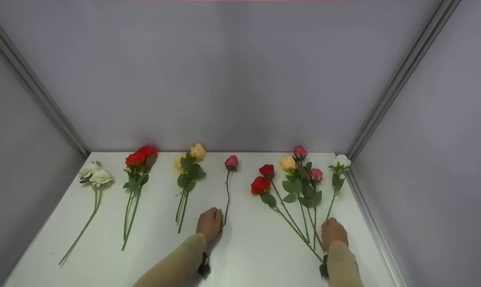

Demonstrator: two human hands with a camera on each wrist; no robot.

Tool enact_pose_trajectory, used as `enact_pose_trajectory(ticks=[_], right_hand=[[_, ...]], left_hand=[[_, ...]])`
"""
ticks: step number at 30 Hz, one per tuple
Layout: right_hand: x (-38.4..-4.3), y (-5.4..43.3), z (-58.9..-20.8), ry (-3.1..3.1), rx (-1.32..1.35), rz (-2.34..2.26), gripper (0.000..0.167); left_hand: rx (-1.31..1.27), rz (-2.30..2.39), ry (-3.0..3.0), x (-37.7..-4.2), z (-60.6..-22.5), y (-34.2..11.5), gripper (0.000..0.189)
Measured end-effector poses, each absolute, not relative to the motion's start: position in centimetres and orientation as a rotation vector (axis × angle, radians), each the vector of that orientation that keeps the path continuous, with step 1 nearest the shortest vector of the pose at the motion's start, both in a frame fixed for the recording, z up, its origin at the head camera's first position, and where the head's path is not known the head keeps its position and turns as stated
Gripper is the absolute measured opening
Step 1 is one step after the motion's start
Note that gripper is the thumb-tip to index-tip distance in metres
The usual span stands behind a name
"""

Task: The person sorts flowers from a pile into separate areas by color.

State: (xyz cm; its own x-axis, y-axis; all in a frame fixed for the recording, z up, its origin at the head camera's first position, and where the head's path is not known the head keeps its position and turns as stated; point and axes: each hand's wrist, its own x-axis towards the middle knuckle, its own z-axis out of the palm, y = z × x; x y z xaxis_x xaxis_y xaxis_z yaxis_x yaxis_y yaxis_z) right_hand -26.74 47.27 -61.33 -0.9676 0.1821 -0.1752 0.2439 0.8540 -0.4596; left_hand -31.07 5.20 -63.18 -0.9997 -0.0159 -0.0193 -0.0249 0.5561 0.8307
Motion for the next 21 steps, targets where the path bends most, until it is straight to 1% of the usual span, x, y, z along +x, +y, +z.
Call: enact_pose_trajectory(ticks=[12, 21], right_hand=[[-26.2, 47.2, -61.1, 2.904, 0.352, -0.822, 0.034], [-25.3, 46.2, -59.5, 2.899, 0.396, -1.050, 0.041]], left_hand=[[-0.137, 1.788, 2.470, -29.4, -62.7, 4.7, 0.026], [-0.055, 1.925, 2.256, -27.6, -62.3, 3.9, 0.028]])
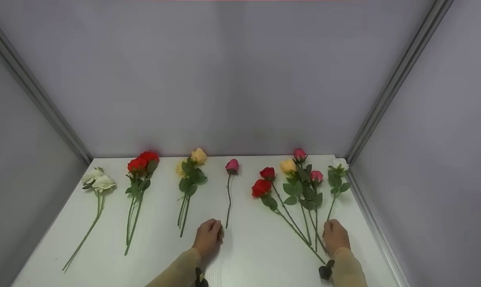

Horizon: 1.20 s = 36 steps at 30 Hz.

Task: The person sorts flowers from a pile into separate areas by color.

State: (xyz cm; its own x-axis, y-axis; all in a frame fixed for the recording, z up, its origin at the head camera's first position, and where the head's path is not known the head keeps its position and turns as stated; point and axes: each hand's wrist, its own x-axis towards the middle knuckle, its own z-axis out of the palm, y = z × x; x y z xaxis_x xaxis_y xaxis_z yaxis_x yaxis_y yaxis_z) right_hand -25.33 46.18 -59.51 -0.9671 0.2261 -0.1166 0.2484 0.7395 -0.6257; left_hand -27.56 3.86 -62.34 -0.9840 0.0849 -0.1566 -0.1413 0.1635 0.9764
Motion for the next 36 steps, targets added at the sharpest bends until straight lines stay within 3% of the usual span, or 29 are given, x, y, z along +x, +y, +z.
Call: enact_pose_trajectory(ticks=[6, 11, 17, 24, 36], right_hand=[[-24.9, 44.0, -58.0, 2.954, 0.422, -1.243, 0.045], [-24.6, 41.5, -56.6, 3.030, 0.330, -1.379, 0.033], [-24.5, 37.4, -54.1, 3.113, 0.090, -1.537, 0.020], [-23.9, 32.5, -51.6, 3.096, -0.241, -1.651, 0.009], [-20.7, 24.2, -47.5, 3.052, -0.684, -1.658, 0.021]], left_hand=[[-0.104, 2.019, 2.161, -26.3, -62.3, 3.5, 0.029], [-0.107, 2.035, 2.201, -26.0, -60.8, 3.7, 0.025], [-0.022, 2.116, 2.163, -25.7, -58.3, 4.3, 0.015], [0.153, 2.146, 2.146, -25.0, -54.6, 5.1, 0.017], [0.330, 2.125, 2.152, -23.1, -49.8, 5.9, 0.018]])
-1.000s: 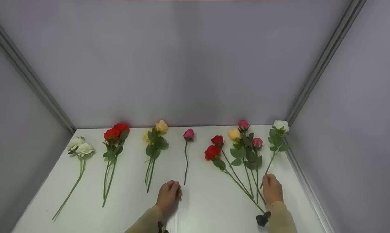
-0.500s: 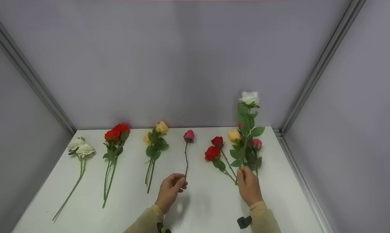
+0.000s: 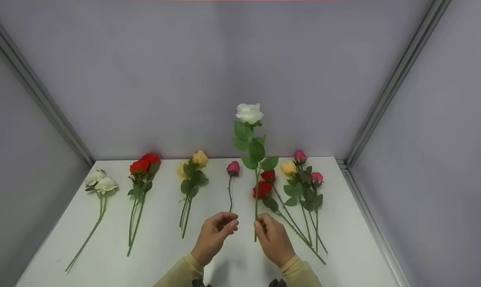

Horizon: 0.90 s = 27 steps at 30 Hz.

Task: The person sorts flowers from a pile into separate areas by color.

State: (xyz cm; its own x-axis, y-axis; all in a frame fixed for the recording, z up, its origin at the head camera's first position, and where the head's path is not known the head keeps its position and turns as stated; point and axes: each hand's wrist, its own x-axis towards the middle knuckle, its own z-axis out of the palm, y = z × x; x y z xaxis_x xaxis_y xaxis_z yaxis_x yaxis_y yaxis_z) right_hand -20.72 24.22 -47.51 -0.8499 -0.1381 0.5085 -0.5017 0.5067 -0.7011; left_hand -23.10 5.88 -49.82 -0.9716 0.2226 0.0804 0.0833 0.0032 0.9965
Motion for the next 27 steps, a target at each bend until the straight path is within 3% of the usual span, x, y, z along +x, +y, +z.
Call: enact_pose_trajectory(ticks=[7, 27], right_hand=[[-20.7, 23.3, -49.7, -2.354, 0.732, 1.221, 0.024], [-20.1, 22.4, -51.7, -2.374, 0.885, 1.224, 0.018]], left_hand=[[0.364, 2.165, 2.113, -21.2, -45.8, 5.5, 0.021], [0.416, 2.175, 2.220, -20.5, -46.8, 5.5, 0.005]])
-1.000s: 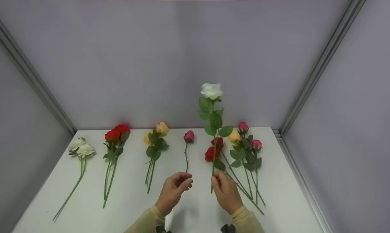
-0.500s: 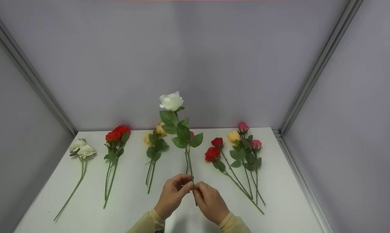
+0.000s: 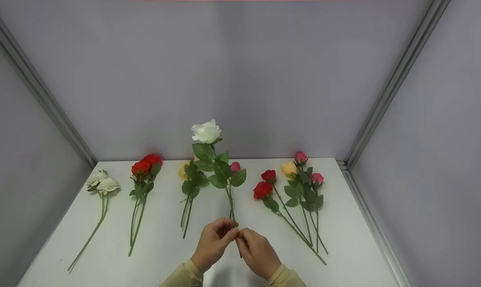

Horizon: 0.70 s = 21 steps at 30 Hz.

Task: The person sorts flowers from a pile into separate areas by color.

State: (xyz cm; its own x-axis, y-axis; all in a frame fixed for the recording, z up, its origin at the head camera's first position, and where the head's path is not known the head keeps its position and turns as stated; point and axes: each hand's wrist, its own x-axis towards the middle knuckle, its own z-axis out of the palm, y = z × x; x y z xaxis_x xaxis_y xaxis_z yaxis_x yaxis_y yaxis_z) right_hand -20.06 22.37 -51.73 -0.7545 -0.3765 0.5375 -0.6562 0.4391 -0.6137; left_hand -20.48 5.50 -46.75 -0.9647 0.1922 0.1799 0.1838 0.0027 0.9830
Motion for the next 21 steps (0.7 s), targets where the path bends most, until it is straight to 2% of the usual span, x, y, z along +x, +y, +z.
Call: enact_pose_trajectory(ticks=[14, 21], right_hand=[[-19.9, 22.3, -51.7, -2.373, 0.838, 1.220, 0.024], [-20.0, 22.3, -52.1, -2.353, 0.820, 1.247, 0.026]], left_hand=[[0.536, 2.150, 2.334, -20.4, -46.4, 5.4, 0.008], [0.563, 2.103, 2.394, -21.6, -48.9, 5.3, 0.008]])
